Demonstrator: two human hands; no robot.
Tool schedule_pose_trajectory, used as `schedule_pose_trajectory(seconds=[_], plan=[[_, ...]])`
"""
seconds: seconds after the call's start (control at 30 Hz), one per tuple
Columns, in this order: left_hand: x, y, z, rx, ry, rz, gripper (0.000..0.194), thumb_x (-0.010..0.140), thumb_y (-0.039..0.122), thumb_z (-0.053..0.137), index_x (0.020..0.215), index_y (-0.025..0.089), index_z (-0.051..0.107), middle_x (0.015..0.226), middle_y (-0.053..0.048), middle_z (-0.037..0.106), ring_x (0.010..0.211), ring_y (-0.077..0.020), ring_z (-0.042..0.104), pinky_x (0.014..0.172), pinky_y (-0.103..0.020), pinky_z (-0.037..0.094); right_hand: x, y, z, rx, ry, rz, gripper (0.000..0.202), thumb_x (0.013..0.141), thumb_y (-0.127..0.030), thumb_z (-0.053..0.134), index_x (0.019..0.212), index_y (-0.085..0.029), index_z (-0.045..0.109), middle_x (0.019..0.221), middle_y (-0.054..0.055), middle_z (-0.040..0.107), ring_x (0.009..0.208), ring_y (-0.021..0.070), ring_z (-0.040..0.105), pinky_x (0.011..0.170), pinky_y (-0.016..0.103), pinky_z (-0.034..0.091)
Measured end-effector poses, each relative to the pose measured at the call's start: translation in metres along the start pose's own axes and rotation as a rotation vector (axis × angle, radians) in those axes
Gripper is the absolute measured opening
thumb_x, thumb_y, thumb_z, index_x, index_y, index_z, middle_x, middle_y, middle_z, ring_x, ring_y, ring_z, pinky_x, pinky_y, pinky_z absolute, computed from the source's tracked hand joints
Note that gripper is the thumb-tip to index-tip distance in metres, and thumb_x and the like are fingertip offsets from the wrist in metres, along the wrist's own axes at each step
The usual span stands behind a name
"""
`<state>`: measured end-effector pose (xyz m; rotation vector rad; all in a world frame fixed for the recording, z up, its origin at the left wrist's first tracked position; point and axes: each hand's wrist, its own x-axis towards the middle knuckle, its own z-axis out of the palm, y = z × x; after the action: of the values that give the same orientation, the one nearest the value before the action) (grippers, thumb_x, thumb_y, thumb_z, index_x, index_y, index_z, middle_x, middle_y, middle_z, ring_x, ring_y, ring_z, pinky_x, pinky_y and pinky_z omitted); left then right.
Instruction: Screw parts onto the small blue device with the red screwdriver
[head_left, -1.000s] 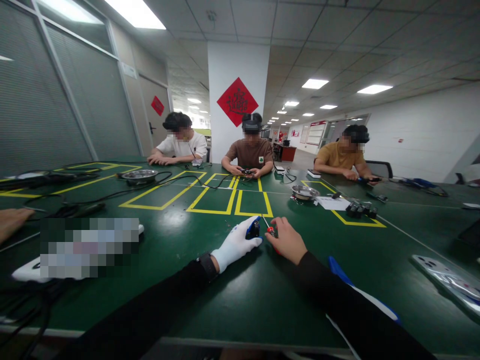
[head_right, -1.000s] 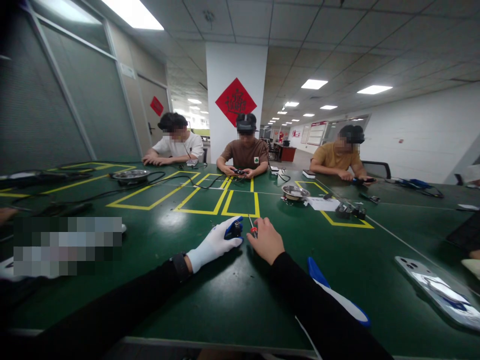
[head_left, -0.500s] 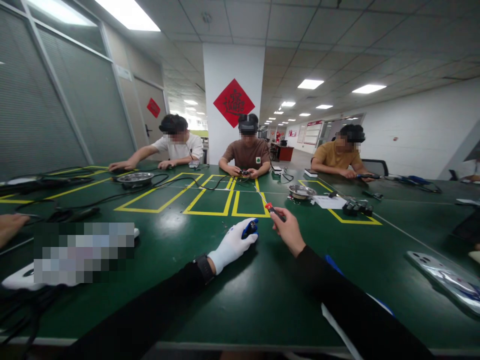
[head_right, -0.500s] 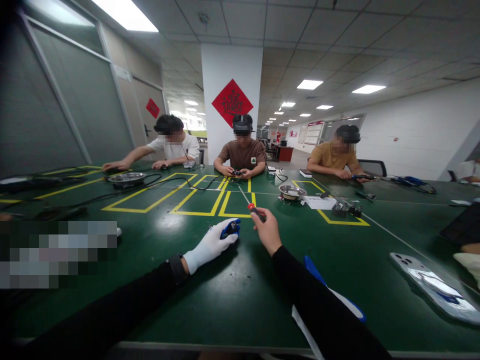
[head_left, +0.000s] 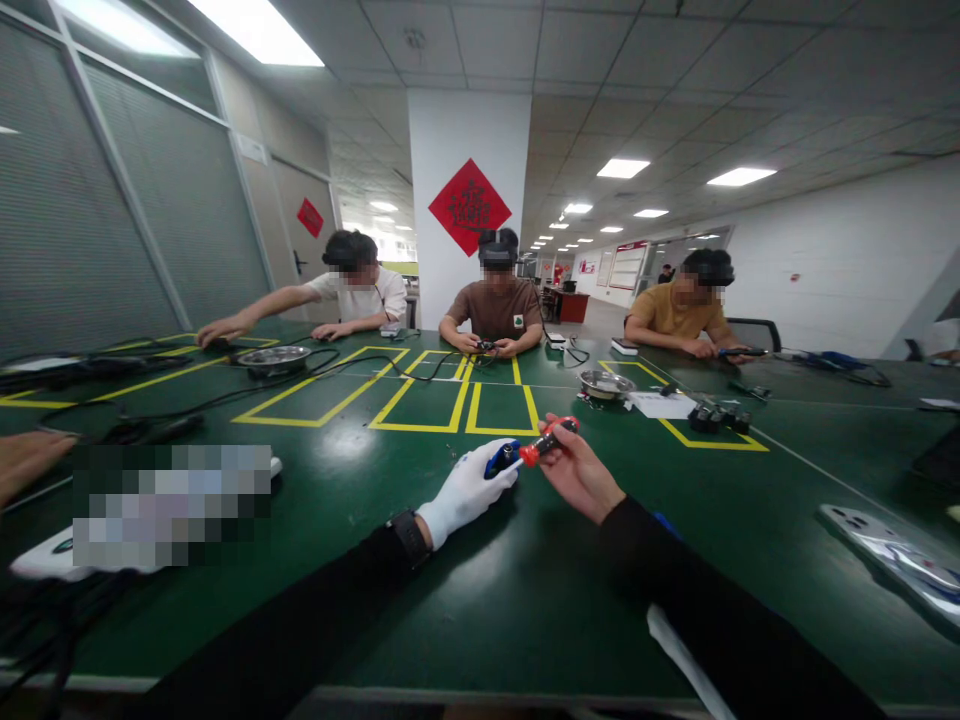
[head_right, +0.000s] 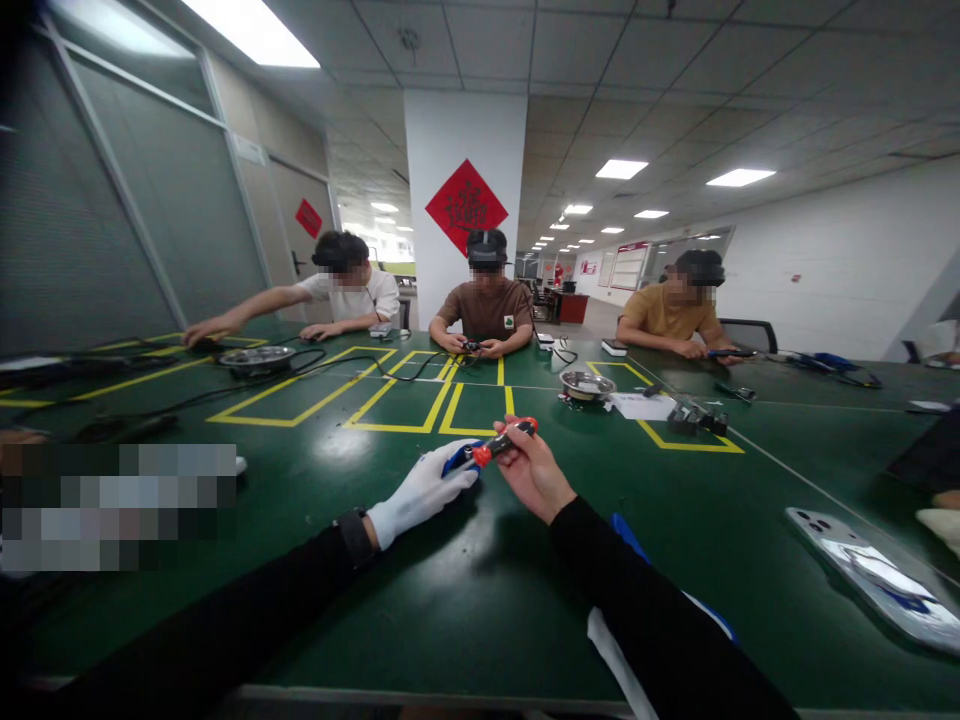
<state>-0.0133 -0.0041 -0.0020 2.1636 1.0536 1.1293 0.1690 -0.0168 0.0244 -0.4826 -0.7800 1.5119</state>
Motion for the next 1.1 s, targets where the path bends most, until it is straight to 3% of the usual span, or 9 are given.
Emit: schedule_pose_trajectory(seconds=[0.13,0.2,0.33,0.43,0.63,0.77,0.87,1.0,1.1], plan=[[0.000,-0.001,0.000,0.003,-0.028,-0.017,0.046,0.081,0.033,0.056,0.125,0.021,0.054,0.116,-0.005,0.064,0.102,-0.0217,0.061,0.096,-0.036,0.046,-0.003,0.001,0.001,0.006,-0.002,0.160,0.026,0.084,-0.042,0.058,0.088,-0.016,0.059,0.065,0.001,0.066,0.030,-0.0008,0.026,0.031,0.013,0.031],[0.000,-0.002,0.000,0.000,-0.035,-0.019,0.046,0.081,0.033,0.055,0.126,0.022,0.053,0.117,-0.005,0.064,0.102,-0.0219,0.061,0.095,-0.036,0.047,-0.003,0.001,0.000,0.037,0.009,0.211,0.033,0.086,-0.048,0.053,0.085,-0.016,0.059,0.060,0.000,0.063,0.028,-0.0012,0.025,0.030,0.012,0.029],[-0.001,-0.005,0.000,-0.008,-0.015,0.053,0.046,0.081,0.032,0.056,0.125,0.020,0.053,0.122,-0.007,0.060,0.110,-0.0234,0.057,0.099,-0.037,0.043,-0.001,0.002,0.000,0.108,0.015,0.169,0.014,0.087,-0.029,0.058,0.093,-0.016,0.059,0.077,0.002,0.067,0.040,0.0018,0.044,0.044,0.015,0.047],[-0.002,-0.006,-0.001,-0.041,-0.025,0.100,0.044,0.083,0.032,0.054,0.126,0.021,0.053,0.118,-0.007,0.062,0.105,-0.0217,0.059,0.097,-0.037,0.044,-0.002,0.003,0.002,0.123,-0.017,0.129,0.014,0.084,-0.016,0.060,0.098,-0.017,0.060,0.089,0.003,0.068,0.051,0.0043,0.053,0.059,0.020,0.054],[0.000,-0.005,0.000,-0.001,-0.014,0.037,0.046,0.080,0.033,0.058,0.124,0.021,0.054,0.121,-0.007,0.061,0.110,-0.0239,0.057,0.099,-0.038,0.043,-0.002,0.003,0.000,0.108,0.007,0.210,0.025,0.091,-0.038,0.050,0.088,-0.015,0.058,0.080,0.005,0.071,0.031,-0.0006,0.034,0.046,0.018,0.050],[-0.001,-0.007,0.002,-0.034,-0.015,0.077,0.045,0.081,0.032,0.057,0.124,0.020,0.054,0.118,-0.007,0.063,0.106,-0.0228,0.058,0.098,-0.038,0.044,-0.004,0.002,0.003,0.090,-0.057,0.141,0.013,0.089,-0.020,0.054,0.101,-0.016,0.057,0.088,0.004,0.070,0.058,0.0079,0.063,0.069,0.026,0.057],[-0.002,-0.006,0.001,-0.063,0.004,0.095,0.044,0.082,0.032,0.055,0.124,0.020,0.054,0.116,-0.006,0.064,0.103,-0.0216,0.060,0.095,-0.037,0.046,-0.007,0.003,0.007,0.053,-0.072,0.095,0.024,0.084,-0.010,0.058,0.106,-0.018,0.055,0.100,0.005,0.069,0.080,0.0131,0.069,0.084,0.032,0.055],[-0.001,-0.003,-0.001,0.002,-0.025,0.088,0.045,0.080,0.030,0.057,0.124,0.020,0.054,0.120,-0.007,0.062,0.109,-0.0234,0.057,0.099,-0.038,0.044,-0.008,0.003,0.010,-0.014,-0.026,0.053,0.013,0.089,-0.029,0.055,0.095,-0.018,0.055,0.091,0.006,0.071,0.061,0.0121,0.066,0.063,0.029,0.058],[0.000,-0.002,-0.001,0.020,-0.023,0.052,0.045,0.080,0.029,0.057,0.124,0.020,0.054,0.121,-0.007,0.061,0.110,-0.0232,0.057,0.100,-0.038,0.043,-0.008,0.001,0.009,-0.002,0.040,0.094,0.019,0.090,-0.037,0.050,0.090,-0.019,0.053,0.072,0.002,0.068,0.038,0.0062,0.051,0.044,0.021,0.051]])
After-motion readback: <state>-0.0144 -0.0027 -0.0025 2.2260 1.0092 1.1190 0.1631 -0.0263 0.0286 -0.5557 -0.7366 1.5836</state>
